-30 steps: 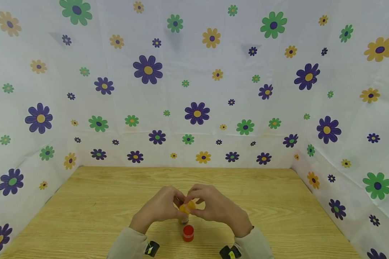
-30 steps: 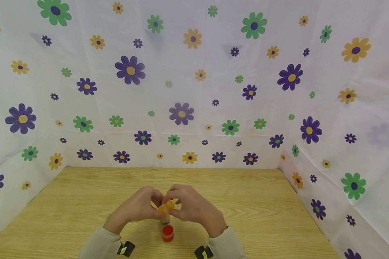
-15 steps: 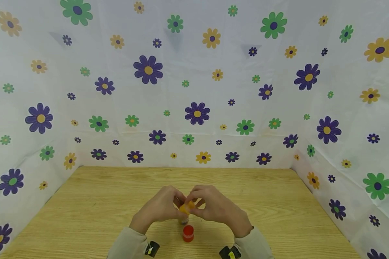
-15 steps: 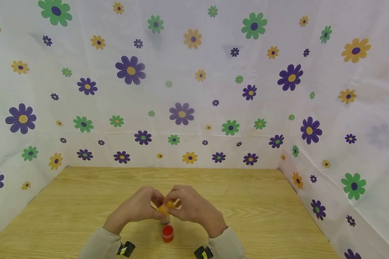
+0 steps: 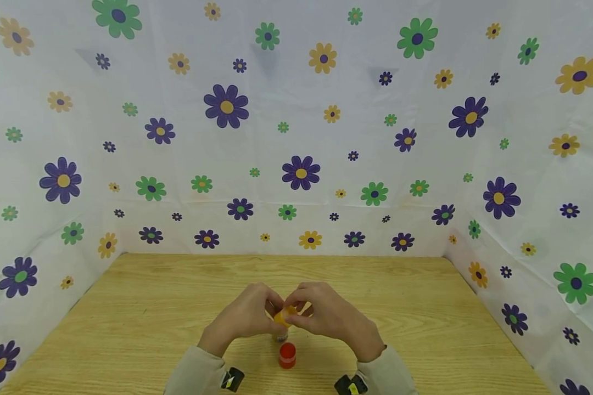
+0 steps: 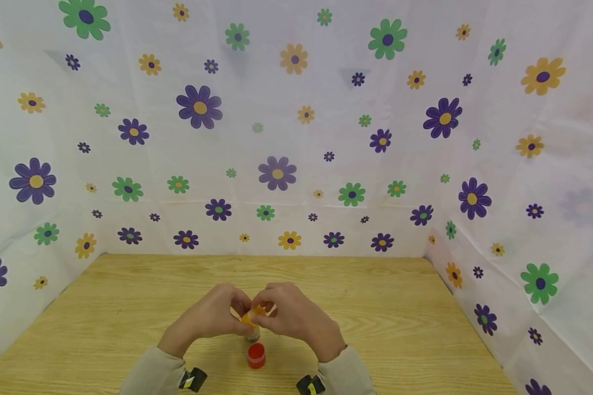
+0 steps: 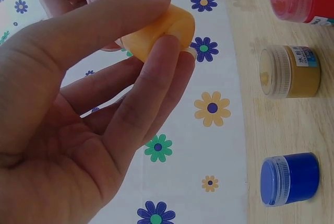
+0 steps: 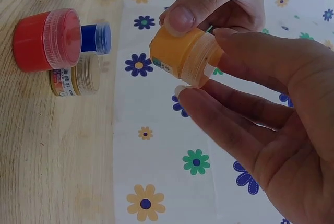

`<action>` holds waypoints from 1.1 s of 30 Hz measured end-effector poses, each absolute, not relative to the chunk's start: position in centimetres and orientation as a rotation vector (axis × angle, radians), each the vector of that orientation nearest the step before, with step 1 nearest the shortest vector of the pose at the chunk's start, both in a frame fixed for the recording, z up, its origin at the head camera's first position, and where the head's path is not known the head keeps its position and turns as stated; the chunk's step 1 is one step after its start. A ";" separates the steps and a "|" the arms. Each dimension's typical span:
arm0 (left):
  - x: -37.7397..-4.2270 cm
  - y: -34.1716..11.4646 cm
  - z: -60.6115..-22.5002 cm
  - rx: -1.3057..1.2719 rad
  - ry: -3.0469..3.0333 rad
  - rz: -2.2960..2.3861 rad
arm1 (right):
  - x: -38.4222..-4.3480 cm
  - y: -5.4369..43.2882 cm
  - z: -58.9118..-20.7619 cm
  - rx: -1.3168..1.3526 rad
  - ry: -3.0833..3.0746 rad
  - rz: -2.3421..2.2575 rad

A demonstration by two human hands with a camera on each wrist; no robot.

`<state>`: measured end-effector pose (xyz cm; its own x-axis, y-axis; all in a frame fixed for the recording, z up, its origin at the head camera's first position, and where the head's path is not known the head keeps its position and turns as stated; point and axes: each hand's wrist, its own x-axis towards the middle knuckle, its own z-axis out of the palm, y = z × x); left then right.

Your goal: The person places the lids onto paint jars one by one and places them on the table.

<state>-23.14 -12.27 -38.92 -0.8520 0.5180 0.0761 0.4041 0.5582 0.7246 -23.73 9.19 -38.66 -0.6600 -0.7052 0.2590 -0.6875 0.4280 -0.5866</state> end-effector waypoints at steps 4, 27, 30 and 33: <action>-23.1 -12.3 -38.9 0.789 2.643 1.179 | -23.8 9.4 -38.6 -1.302 2.634 -1.080; -23.1 -12.5 -38.9 0.764 2.634 1.191 | -23.9 9.2 -38.8 -1.424 2.602 -1.027; -23.1 -12.5 -38.9 0.768 2.630 1.187 | -23.9 9.2 -38.8 -1.422 2.616 -1.010; -23.2 -12.4 -38.9 0.774 2.626 1.187 | -23.8 9.2 -38.8 -1.394 2.610 -1.020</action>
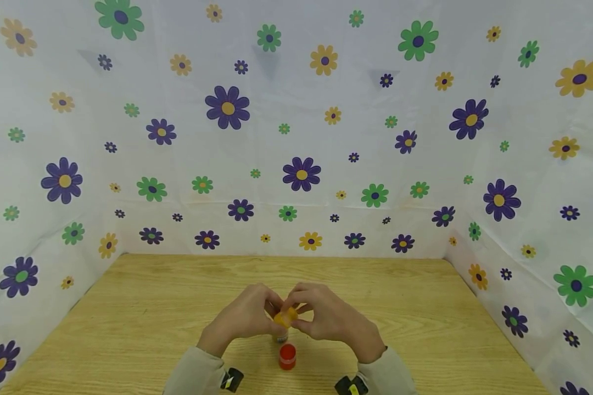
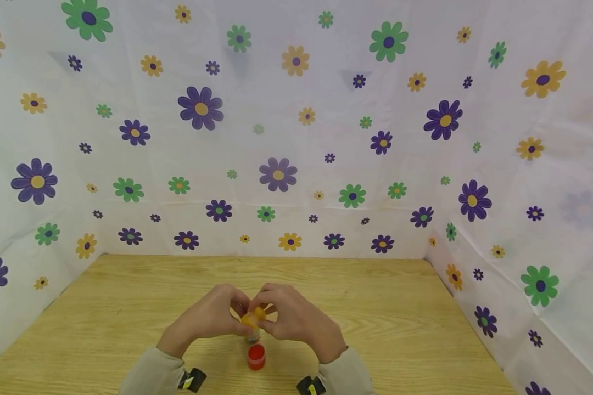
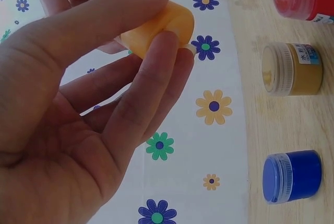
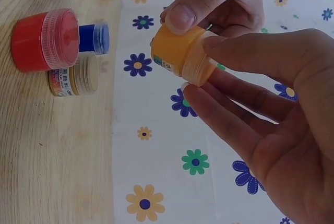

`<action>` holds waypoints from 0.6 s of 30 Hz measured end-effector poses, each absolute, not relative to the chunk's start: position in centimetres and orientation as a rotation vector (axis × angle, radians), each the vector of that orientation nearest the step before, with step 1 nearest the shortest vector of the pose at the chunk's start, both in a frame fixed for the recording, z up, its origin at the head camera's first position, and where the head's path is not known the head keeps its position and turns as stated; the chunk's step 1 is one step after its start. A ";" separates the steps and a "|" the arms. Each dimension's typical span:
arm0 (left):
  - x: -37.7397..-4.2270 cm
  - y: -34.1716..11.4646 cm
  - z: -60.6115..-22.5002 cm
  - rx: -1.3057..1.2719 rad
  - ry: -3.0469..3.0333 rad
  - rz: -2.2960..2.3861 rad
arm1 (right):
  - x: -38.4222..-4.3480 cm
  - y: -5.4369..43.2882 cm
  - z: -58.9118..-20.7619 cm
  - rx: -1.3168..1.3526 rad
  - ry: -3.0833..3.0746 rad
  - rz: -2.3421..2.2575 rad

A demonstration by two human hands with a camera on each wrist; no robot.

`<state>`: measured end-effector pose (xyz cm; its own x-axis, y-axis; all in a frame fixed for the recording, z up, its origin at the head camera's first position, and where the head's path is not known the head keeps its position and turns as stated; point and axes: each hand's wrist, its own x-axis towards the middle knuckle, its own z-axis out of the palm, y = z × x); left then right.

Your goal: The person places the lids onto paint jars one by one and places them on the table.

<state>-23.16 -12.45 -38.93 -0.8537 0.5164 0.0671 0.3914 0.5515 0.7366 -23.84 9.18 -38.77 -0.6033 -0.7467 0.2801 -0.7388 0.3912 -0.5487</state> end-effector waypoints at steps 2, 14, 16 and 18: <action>-23.1 -12.4 -38.9 0.778 2.623 1.190 | -23.8 9.2 -38.8 -1.368 2.601 -1.039; -23.1 -12.3 -38.9 0.776 2.632 1.187 | -23.9 9.1 -39.0 -1.309 2.642 -1.067; -23.0 -12.3 -38.9 0.778 2.632 1.189 | -23.9 9.1 -39.0 -1.306 2.648 -1.059; -23.0 -12.3 -38.9 0.782 2.632 1.192 | -23.9 9.1 -39.0 -1.301 2.652 -1.051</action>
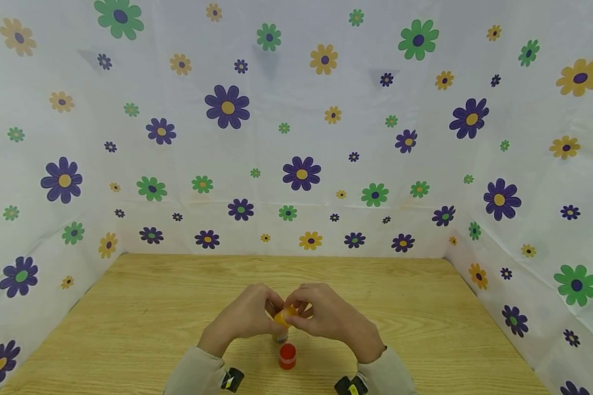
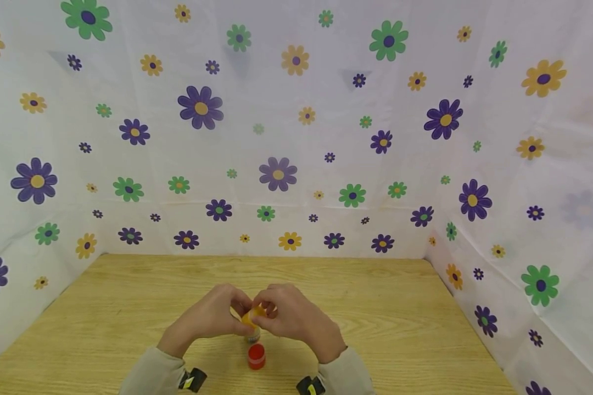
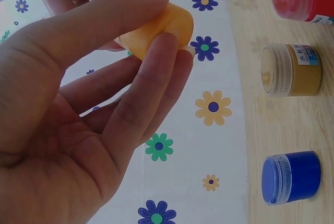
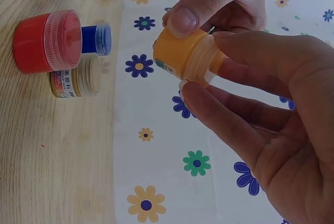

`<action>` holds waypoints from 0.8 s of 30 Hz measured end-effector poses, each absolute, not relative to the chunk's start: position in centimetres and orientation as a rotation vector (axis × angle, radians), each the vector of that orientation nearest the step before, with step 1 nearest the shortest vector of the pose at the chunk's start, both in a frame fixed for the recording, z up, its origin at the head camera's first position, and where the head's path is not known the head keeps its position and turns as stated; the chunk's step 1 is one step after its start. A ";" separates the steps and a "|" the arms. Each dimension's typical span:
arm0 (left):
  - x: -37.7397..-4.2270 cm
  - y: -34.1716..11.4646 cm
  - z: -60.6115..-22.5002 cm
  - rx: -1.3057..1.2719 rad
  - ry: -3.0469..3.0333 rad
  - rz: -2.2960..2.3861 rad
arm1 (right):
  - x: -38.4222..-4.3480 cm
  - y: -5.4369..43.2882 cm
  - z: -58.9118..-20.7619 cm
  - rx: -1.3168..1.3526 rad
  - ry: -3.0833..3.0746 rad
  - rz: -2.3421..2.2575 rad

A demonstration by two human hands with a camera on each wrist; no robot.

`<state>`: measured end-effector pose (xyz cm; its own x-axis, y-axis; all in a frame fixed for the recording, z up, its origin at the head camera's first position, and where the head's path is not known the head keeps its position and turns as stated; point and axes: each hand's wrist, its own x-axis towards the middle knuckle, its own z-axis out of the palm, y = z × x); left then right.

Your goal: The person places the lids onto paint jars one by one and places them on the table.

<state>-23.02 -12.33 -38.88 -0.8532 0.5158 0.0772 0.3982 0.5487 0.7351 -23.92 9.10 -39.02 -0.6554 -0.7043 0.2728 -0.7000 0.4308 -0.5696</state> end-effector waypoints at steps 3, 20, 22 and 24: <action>-23.0 -12.3 -38.8 0.787 2.632 1.196 | -23.9 9.1 -39.0 -1.292 2.651 -1.048; -23.0 -12.4 -38.9 0.800 2.633 1.194 | -24.0 9.4 -38.8 -1.346 2.619 -1.062; -23.1 -12.4 -39.0 0.805 2.630 1.193 | -23.9 9.4 -38.7 -1.367 2.616 -1.061; -23.1 -12.4 -39.0 0.809 2.627 1.193 | -23.9 9.3 -38.7 -1.387 2.610 -1.054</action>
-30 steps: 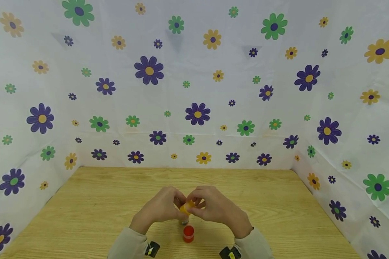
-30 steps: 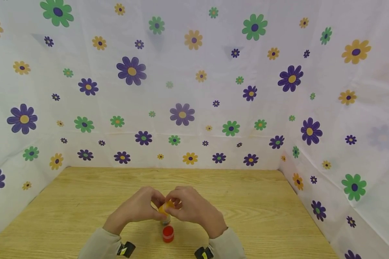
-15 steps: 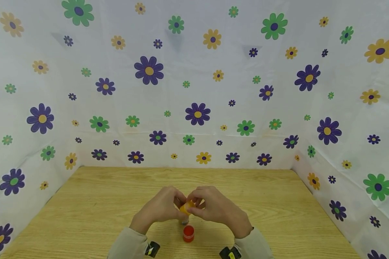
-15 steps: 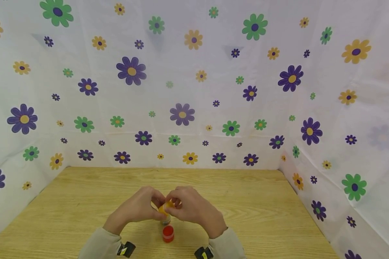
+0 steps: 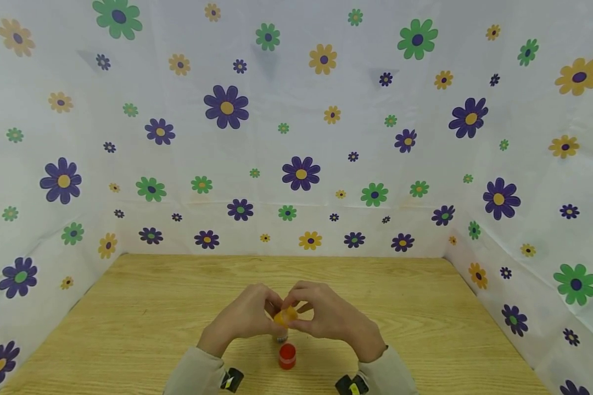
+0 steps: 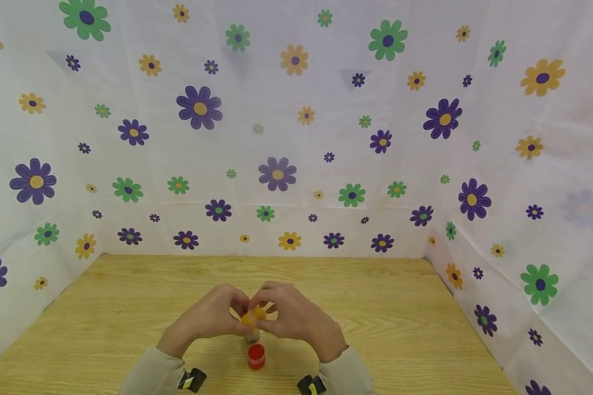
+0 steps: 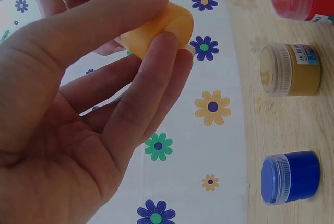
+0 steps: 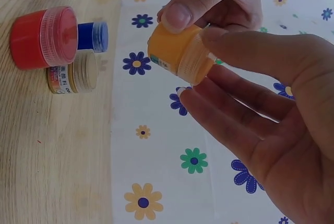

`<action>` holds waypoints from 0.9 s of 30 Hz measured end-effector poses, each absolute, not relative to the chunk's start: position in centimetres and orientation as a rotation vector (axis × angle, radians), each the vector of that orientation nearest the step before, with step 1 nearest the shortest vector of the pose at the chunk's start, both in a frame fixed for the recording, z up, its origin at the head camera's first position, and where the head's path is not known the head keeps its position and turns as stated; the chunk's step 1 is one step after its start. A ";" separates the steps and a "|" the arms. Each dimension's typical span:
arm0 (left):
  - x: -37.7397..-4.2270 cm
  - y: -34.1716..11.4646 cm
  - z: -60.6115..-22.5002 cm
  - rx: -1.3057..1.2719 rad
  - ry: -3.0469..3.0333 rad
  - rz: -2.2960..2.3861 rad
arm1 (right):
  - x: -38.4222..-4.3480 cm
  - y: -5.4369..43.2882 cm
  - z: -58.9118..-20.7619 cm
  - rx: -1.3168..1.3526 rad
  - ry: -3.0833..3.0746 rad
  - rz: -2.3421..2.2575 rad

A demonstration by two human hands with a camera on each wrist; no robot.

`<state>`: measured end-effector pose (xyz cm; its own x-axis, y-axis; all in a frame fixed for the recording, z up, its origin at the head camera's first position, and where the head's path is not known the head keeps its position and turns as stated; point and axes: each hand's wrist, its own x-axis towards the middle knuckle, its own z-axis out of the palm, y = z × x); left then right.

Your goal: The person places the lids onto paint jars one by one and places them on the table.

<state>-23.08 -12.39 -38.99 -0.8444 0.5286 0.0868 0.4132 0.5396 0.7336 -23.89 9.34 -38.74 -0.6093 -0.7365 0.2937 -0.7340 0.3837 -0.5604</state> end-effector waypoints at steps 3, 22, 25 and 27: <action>-23.1 -12.4 -39.0 0.813 2.628 1.190 | -23.9 9.3 -38.8 -1.405 2.602 -1.042; -23.1 -12.2 -39.0 0.803 2.626 1.183 | -24.0 9.2 -39.0 -1.300 2.632 -1.062; -23.0 -12.3 -38.9 0.794 2.637 1.180 | -24.0 9.2 -39.0 -1.324 2.636 -1.060; -22.9 -12.3 -38.9 0.781 2.640 1.179 | -23.9 9.2 -39.0 -1.345 2.628 -1.065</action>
<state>-22.95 -12.34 -38.85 -0.8541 0.5146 0.0754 0.3995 0.5564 0.7286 -23.91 9.20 -38.95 -0.6324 -0.7190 0.2883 -0.7169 0.4024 -0.5693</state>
